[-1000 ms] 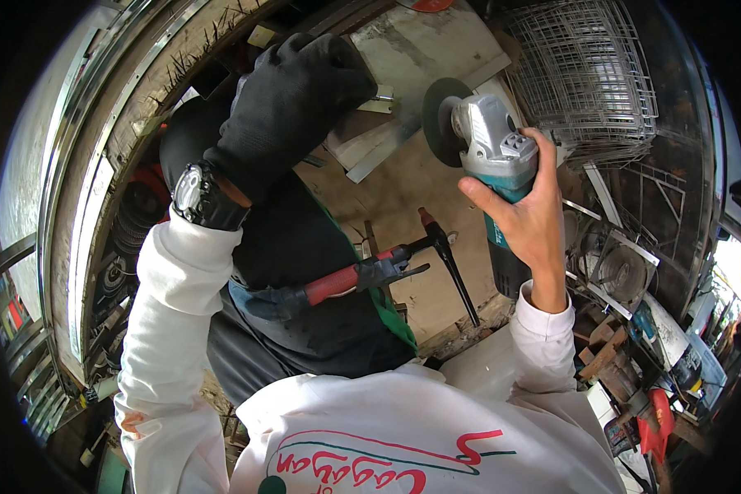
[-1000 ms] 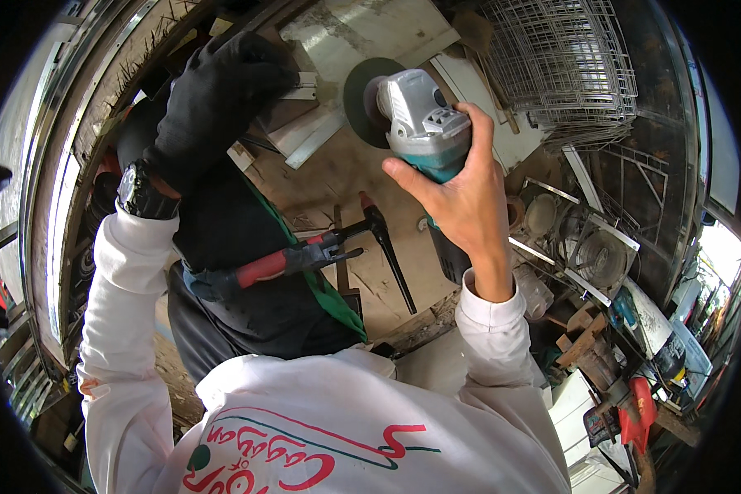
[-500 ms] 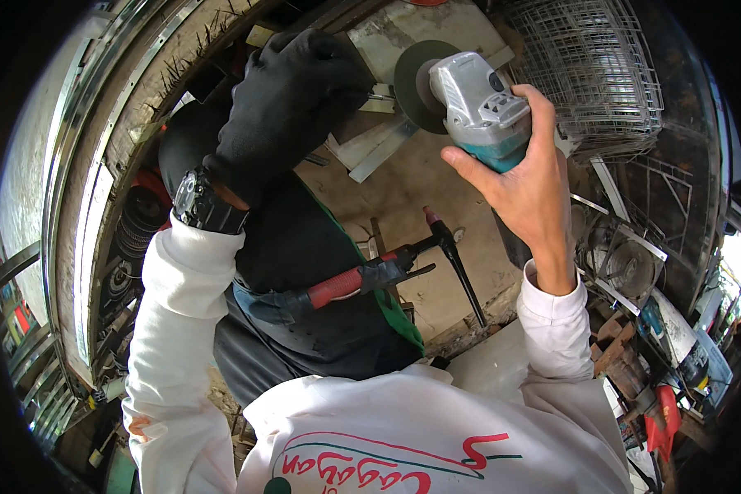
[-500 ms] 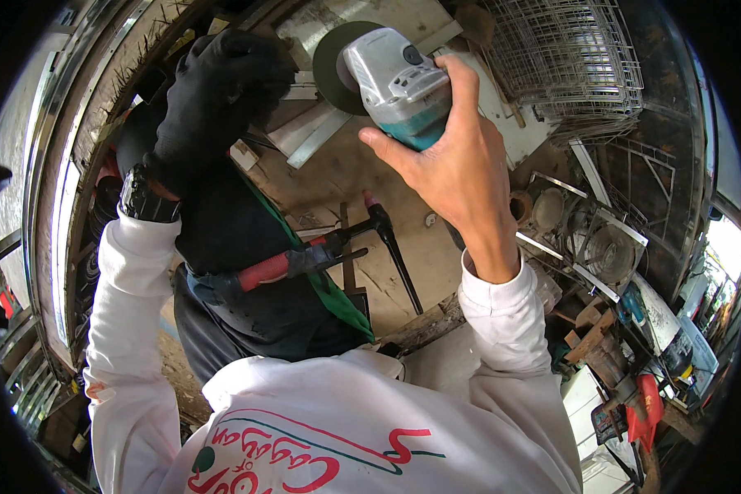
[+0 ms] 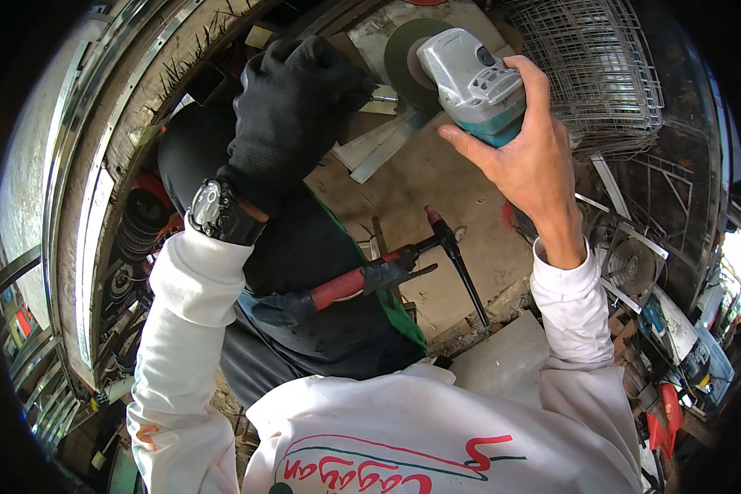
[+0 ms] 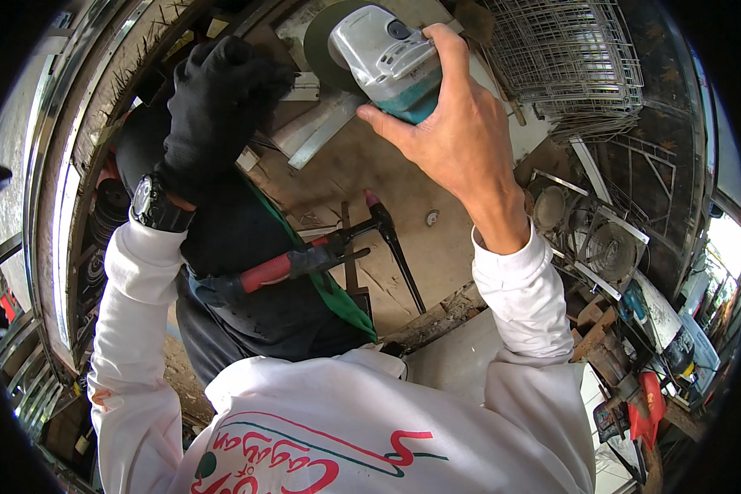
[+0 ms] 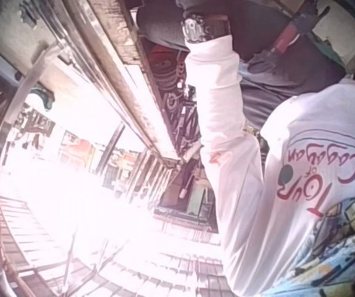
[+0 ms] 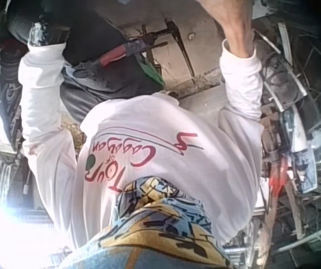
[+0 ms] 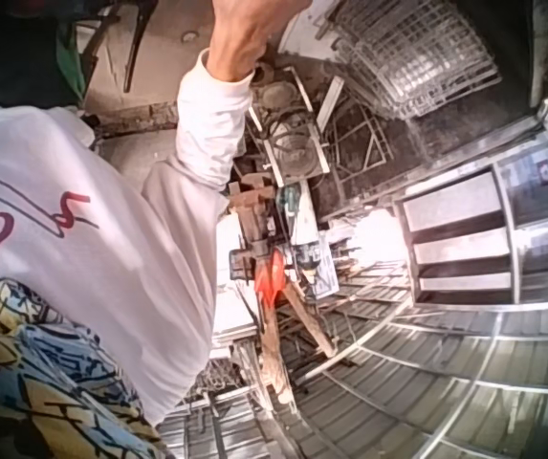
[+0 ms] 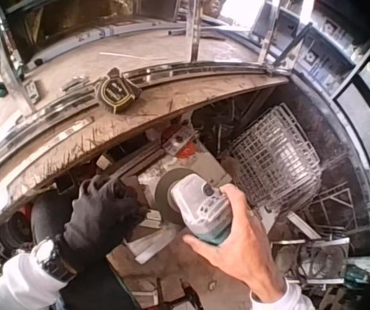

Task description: The person grinds a metal piece with an angle grinder, measures and marks it with a tape measure and marker, and then cuts it. The person then uses a welding torch to tack the piece onto a larger metal frame.

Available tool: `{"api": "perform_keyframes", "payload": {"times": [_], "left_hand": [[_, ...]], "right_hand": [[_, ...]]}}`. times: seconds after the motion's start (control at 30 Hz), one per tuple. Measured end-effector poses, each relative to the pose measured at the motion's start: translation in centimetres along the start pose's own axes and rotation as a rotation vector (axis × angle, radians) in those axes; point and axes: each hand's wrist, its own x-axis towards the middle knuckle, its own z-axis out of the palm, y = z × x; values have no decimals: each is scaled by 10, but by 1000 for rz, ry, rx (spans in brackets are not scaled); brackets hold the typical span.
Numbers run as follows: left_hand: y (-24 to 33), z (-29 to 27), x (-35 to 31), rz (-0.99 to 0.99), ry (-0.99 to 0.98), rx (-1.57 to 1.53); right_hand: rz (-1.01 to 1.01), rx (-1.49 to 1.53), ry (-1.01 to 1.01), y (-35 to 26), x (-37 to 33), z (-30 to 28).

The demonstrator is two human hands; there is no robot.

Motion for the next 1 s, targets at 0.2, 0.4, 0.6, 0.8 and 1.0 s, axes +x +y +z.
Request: {"api": "perform_keyframes", "payload": {"times": [0.2, 0.4, 0.6, 0.8, 1.0], "left_hand": [[1, 2, -2, -5, 24, -18], [0, 1, -1, -17, 12, -32], [-2, 2, -3, -9, 3, -3], [-3, 2, -2, 21, 39, -35], [-2, 2, -1, 9, 31, -20]], "right_hand": [[-32, -12, 1, -1, 0, -1], [-57, -23, 8, -2, 1, 0], [-70, -40, 16, -4, 2, 1], [-83, -80, 40, -6, 4, 2], [-37, -144, 35, -10, 13, 0]]}}
